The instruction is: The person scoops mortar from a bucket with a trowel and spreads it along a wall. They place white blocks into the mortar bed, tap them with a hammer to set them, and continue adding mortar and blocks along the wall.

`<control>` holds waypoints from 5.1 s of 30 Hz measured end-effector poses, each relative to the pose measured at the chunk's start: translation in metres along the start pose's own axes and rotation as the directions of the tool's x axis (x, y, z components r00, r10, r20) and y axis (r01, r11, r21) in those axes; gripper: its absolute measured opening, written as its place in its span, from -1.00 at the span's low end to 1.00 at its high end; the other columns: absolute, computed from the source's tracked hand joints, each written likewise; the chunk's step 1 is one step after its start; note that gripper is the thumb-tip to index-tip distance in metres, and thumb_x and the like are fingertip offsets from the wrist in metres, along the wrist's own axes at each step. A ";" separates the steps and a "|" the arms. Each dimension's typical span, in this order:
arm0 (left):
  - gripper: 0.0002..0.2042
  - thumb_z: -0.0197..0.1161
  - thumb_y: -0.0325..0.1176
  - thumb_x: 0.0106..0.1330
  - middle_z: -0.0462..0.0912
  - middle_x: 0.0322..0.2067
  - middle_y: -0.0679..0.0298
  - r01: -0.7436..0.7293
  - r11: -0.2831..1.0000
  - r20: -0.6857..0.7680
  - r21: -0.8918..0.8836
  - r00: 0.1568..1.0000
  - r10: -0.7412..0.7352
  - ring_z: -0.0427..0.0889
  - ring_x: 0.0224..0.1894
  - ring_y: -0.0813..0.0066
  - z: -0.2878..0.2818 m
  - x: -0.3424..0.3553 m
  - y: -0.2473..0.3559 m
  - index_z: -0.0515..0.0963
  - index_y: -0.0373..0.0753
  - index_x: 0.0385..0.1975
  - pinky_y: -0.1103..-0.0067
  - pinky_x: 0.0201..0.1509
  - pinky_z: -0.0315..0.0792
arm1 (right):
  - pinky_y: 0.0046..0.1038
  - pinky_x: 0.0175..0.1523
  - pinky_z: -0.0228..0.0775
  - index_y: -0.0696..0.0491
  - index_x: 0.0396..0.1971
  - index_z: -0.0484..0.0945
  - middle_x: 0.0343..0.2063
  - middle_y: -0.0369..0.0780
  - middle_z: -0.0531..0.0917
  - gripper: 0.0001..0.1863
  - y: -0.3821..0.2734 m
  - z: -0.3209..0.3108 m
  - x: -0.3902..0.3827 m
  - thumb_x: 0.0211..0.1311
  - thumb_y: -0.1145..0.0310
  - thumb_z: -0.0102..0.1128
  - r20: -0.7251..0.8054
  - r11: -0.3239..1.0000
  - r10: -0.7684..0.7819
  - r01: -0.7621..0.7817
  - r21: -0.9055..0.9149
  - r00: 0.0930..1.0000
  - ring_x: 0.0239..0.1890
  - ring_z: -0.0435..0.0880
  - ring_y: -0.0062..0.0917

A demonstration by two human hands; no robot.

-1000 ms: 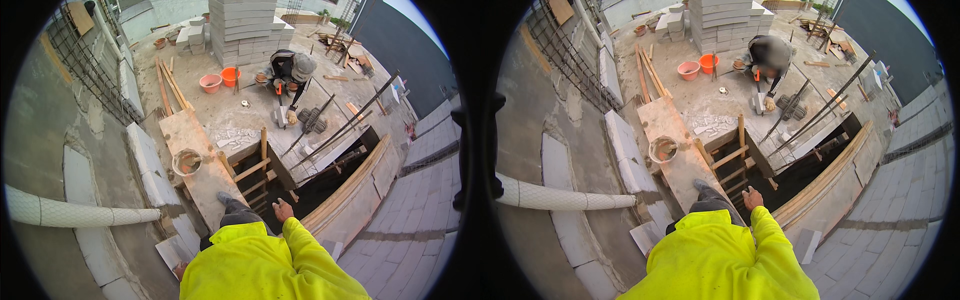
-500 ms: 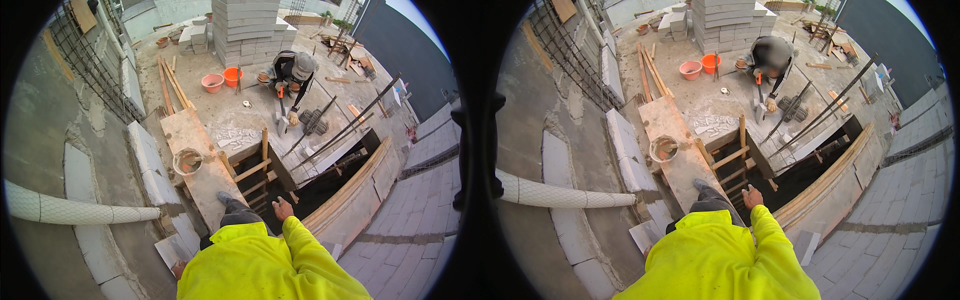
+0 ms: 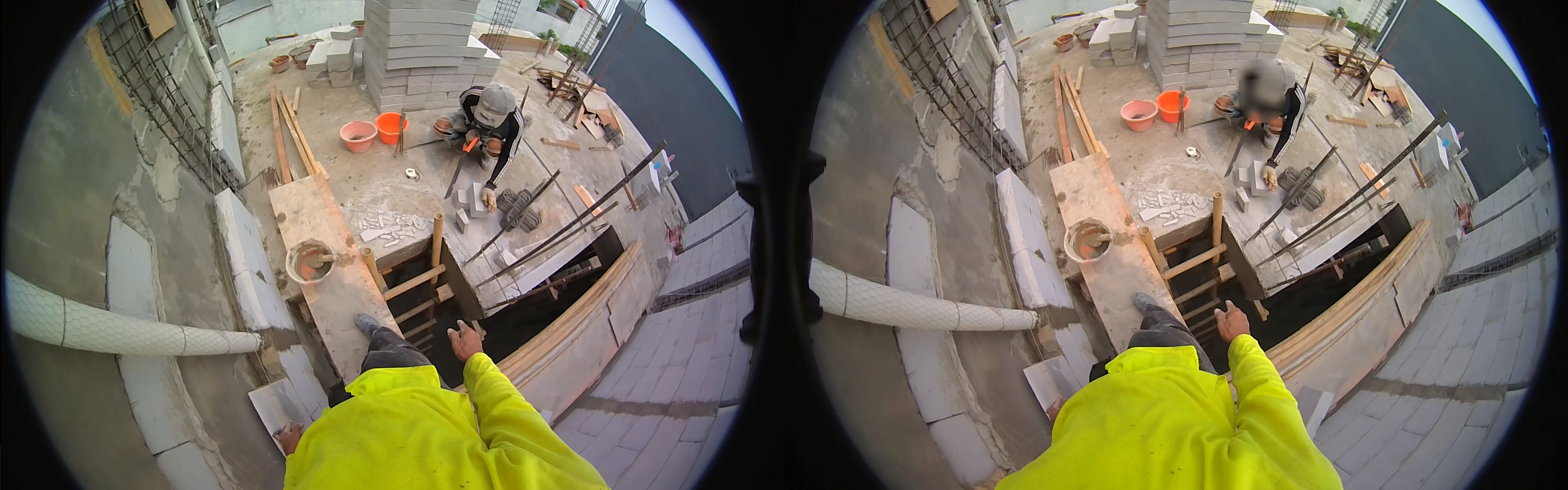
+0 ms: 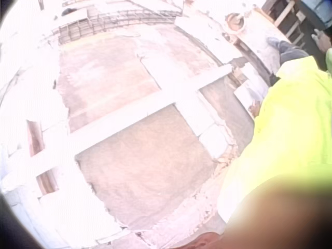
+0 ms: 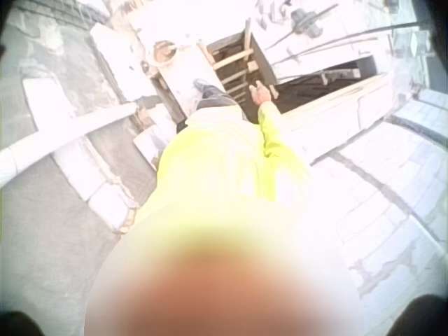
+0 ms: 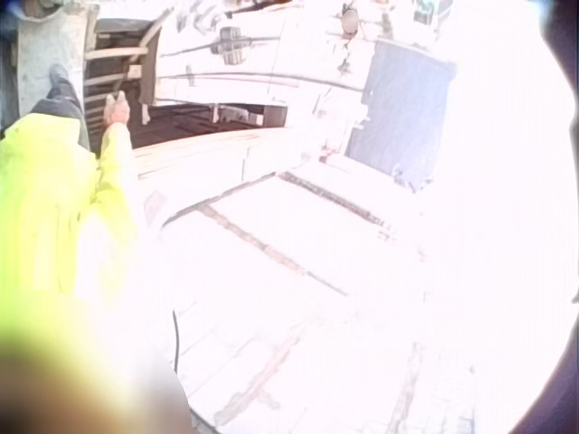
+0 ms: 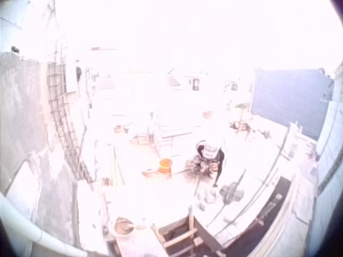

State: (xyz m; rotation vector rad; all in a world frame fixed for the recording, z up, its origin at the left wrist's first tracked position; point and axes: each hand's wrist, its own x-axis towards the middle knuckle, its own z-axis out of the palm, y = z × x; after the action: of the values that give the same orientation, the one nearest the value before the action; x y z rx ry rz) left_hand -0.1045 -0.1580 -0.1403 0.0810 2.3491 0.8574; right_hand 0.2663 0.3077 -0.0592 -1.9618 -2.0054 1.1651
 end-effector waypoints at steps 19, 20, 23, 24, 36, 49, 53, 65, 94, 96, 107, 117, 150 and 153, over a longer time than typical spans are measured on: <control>-0.38 0.12 -0.47 0.24 0.63 -0.03 -0.15 0.213 0.937 0.171 -0.276 0.970 -0.171 0.74 -0.20 0.15 0.000 -0.043 0.058 0.24 -0.60 0.32 0.48 -0.17 0.64 | -0.25 -0.02 0.55 0.32 0.23 0.41 -0.31 0.03 0.73 -0.34 -0.016 -0.034 0.038 0.27 0.15 0.24 -0.162 0.990 -0.112 0.097 -0.099 0.980 -0.19 0.74 -0.13; -0.38 0.12 -0.46 0.24 0.63 -0.03 -0.15 0.236 0.931 0.161 -0.278 0.967 -0.197 0.74 -0.20 0.16 -0.001 -0.048 0.064 0.25 -0.60 0.32 0.48 -0.17 0.64 | -0.25 -0.02 0.55 0.33 0.24 0.39 -0.31 0.03 0.73 -0.32 -0.016 -0.035 0.042 0.26 0.15 0.25 -0.159 0.990 -0.118 0.102 -0.102 0.980 -0.19 0.74 -0.13; -0.38 0.13 -0.46 0.24 0.63 -0.02 -0.16 0.267 0.923 0.146 -0.276 0.961 -0.234 0.74 -0.20 0.16 -0.002 -0.057 0.074 0.25 -0.60 0.32 0.49 -0.18 0.63 | -0.23 -0.03 0.55 0.36 0.27 0.32 -0.32 0.04 0.73 -0.27 -0.017 -0.041 0.054 0.25 0.16 0.26 -0.146 0.991 -0.105 0.093 -0.092 0.984 -0.20 0.74 -0.12; -0.38 0.13 -0.47 0.24 0.63 -0.02 -0.17 0.251 0.942 0.128 -0.225 0.966 -0.226 0.74 -0.20 0.16 -0.002 -0.059 0.075 0.25 -0.60 0.32 0.49 -0.18 0.63 | -0.23 -0.04 0.55 0.37 0.28 0.30 -0.33 0.04 0.73 -0.25 -0.019 -0.044 0.059 0.24 0.15 0.27 -0.149 0.991 -0.110 0.098 -0.087 0.983 -0.21 0.74 -0.12; -0.39 0.13 -0.44 0.27 0.65 -0.04 -0.07 0.277 0.943 0.163 -0.184 0.955 -0.249 0.74 -0.20 0.19 -0.006 -0.067 0.070 0.26 -0.50 0.35 0.46 -0.21 0.62 | -0.13 0.41 0.19 0.25 0.45 0.00 0.31 0.23 0.29 0.08 -0.074 -0.099 0.125 0.04 0.22 0.49 -0.283 0.969 -0.156 0.092 -0.228 0.946 0.33 0.32 0.12; -0.40 0.10 -0.39 0.38 0.64 0.01 0.03 0.372 0.835 0.187 -0.406 0.928 -0.323 0.71 -0.14 0.32 0.015 -0.018 0.168 0.20 -0.42 0.41 0.53 -0.25 0.56 | -0.15 0.56 -0.16 0.30 0.47 -0.20 0.43 0.24 0.05 0.34 -0.231 -0.053 0.253 -0.06 -0.03 0.57 -0.582 0.943 -0.212 0.321 0.090 0.785 0.50 0.02 0.05; -0.43 0.10 -0.40 0.42 0.62 0.07 0.00 0.267 0.853 0.167 -0.449 0.962 -0.213 0.70 -0.09 0.32 0.036 0.011 0.217 0.20 -0.43 0.41 0.54 -0.16 0.56 | -0.23 0.57 -0.17 0.38 0.45 -0.18 0.45 0.25 0.00 0.33 -0.250 0.002 0.302 -0.04 -0.04 0.56 -0.366 0.882 -0.301 0.403 0.244 0.880 0.53 -0.02 0.00; -0.49 0.09 -0.40 0.47 0.56 0.15 0.01 0.335 0.805 0.292 -0.490 0.933 -0.210 0.64 0.07 0.29 0.154 0.092 0.263 0.25 -0.38 0.39 0.43 0.12 0.51 | -0.06 0.36 0.22 0.00 0.49 0.05 0.38 -0.15 0.33 -0.13 -0.212 0.181 0.408 0.41 -0.30 -0.11 0.041 0.292 0.158 -0.086 0.953 0.987 0.35 0.36 -0.25; 0.11 0.60 -0.13 -0.16 0.27 0.27 -0.14 -0.066 0.942 0.331 -0.328 0.926 0.181 0.28 0.36 -0.07 0.084 0.084 0.285 0.11 -0.37 0.43 0.29 0.46 0.18 | -0.32 0.49 0.00 0.29 0.38 0.24 0.34 0.00 0.38 0.25 -0.309 0.136 0.182 -0.18 -0.34 0.46 0.779 0.842 -0.538 0.178 0.508 0.321 0.39 0.33 -0.26; 0.13 0.60 -0.11 -0.16 0.27 0.28 -0.15 -0.026 0.946 0.320 -0.324 0.938 0.135 0.29 0.36 -0.08 0.081 0.060 0.267 0.08 -0.34 0.45 0.29 0.46 0.18 | -0.35 0.49 -0.05 0.28 0.39 0.24 0.34 -0.01 0.38 0.37 -0.326 0.137 0.166 -0.56 -0.08 0.66 0.877 0.874 -0.429 0.343 0.344 0.216 0.42 0.29 -0.24; 0.34 0.61 0.22 -0.25 -0.13 0.50 -0.10 -0.409 0.909 -0.133 0.077 0.900 0.416 -0.14 0.55 -0.14 -0.044 -0.049 0.265 -0.08 -0.24 0.51 0.03 0.55 -0.15 | 0.06 0.41 0.15 0.08 0.47 0.06 0.30 0.10 0.26 0.23 -0.420 0.135 -0.007 -0.30 0.22 0.59 0.801 0.209 -0.499 0.851 0.481 -0.330 0.34 0.23 0.17; 0.27 0.61 -0.13 -0.26 0.28 0.25 -0.19 -0.201 0.899 -0.280 0.388 0.904 0.323 0.24 0.32 -0.19 -0.101 -0.074 0.293 -0.09 -0.46 0.46 0.01 0.44 0.09 | 0.15 0.39 0.16 0.02 0.50 -0.04 0.35 0.11 0.17 0.21 -0.474 0.183 -0.082 -0.15 0.24 0.59 0.631 -0.190 -0.396 0.732 0.655 -0.667 0.40 0.15 0.16; 0.03 0.46 -0.42 -0.16 0.28 0.31 -0.10 -0.087 0.957 -0.639 0.276 0.727 0.250 0.27 0.37 -0.04 -0.091 0.067 0.158 0.11 -0.32 0.46 0.26 0.49 0.11 | -0.50 -0.06 0.57 0.20 0.30 0.36 0.02 -0.07 0.55 -0.35 -0.164 0.160 0.077 0.20 0.46 0.34 0.630 0.888 -0.448 0.400 0.229 0.634 -0.20 0.68 -0.48; 0.02 0.46 -0.41 -0.15 0.28 0.30 -0.10 -0.095 0.967 -0.653 0.238 0.721 0.231 0.27 0.37 -0.04 -0.088 0.073 0.158 0.12 -0.33 0.45 0.26 0.49 0.11 | -0.49 -0.07 0.57 0.21 0.28 0.38 0.02 -0.07 0.55 -0.37 -0.164 0.159 0.074 0.20 0.46 0.35 0.630 0.878 -0.465 0.415 0.238 0.622 -0.20 0.69 -0.47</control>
State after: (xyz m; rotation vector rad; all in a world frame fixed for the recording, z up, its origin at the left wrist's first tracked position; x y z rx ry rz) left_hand -0.2375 -0.0642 -0.0329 0.0613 3.1615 0.8373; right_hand 0.0323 0.3245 -0.1083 -0.9232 -2.4958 1.9354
